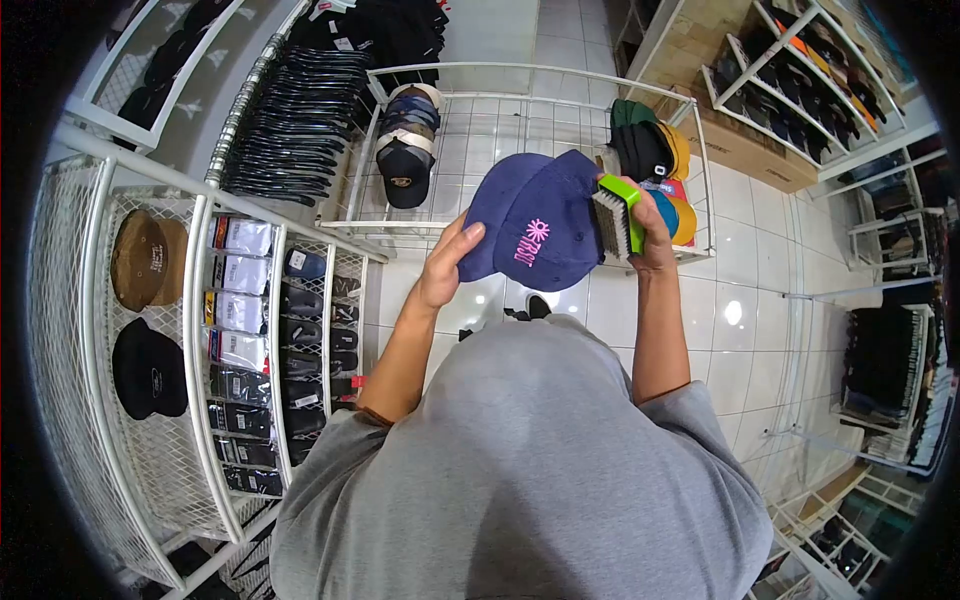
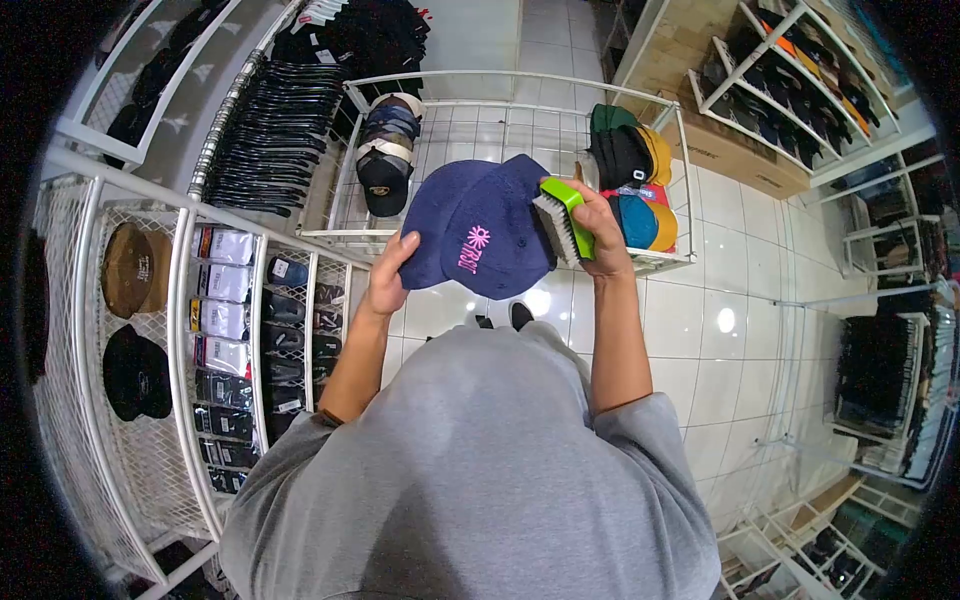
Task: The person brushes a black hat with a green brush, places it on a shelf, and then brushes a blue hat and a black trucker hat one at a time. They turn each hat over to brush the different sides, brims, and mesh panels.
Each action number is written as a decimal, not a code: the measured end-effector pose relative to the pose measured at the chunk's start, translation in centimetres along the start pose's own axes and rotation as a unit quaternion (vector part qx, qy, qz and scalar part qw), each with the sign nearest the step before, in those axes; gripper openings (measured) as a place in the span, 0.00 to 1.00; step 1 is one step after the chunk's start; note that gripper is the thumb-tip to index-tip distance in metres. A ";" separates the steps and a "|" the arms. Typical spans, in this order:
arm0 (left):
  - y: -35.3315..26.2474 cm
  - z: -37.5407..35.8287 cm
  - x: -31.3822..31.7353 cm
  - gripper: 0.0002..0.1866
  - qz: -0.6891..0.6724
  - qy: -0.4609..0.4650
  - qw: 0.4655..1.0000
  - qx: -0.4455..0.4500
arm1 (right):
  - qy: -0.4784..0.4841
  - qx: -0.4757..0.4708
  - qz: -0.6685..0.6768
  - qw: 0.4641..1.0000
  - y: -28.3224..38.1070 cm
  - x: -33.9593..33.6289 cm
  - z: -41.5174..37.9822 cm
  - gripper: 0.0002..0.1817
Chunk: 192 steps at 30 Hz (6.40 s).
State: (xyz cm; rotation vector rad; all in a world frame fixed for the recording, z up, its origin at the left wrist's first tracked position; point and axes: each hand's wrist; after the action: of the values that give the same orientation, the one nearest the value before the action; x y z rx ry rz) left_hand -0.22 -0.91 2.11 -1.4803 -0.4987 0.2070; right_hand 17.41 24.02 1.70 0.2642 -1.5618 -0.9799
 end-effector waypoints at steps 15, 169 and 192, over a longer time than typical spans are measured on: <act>-1.9 -0.2 1.0 0.27 -0.202 0.000 0.973 -0.116 | 0.176 -0.188 -0.542 0.800 -0.8 11.0 3.4 0.34; -0.8 2.0 0.5 0.24 -0.240 -0.057 0.953 -0.175 | 0.212 -0.182 -0.621 0.732 -2.3 12.1 0.2 0.34; -2.4 1.3 -0.3 0.23 -0.301 -0.032 0.935 -0.186 | 0.251 -0.202 -0.623 0.713 -3.7 13.3 -0.5 0.36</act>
State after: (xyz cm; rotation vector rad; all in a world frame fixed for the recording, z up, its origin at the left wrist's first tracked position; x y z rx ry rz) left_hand -1.50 -0.08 4.46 -1.6132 -1.0637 -0.3448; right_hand 13.11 12.81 8.45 1.2562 -0.4483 -2.0167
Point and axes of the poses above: each hand's wrist, its own z-axis towards the middle knuckle, its own x-axis out of the palm, y = z × x, and after that the axes turned 12 degrees about z, right-handed
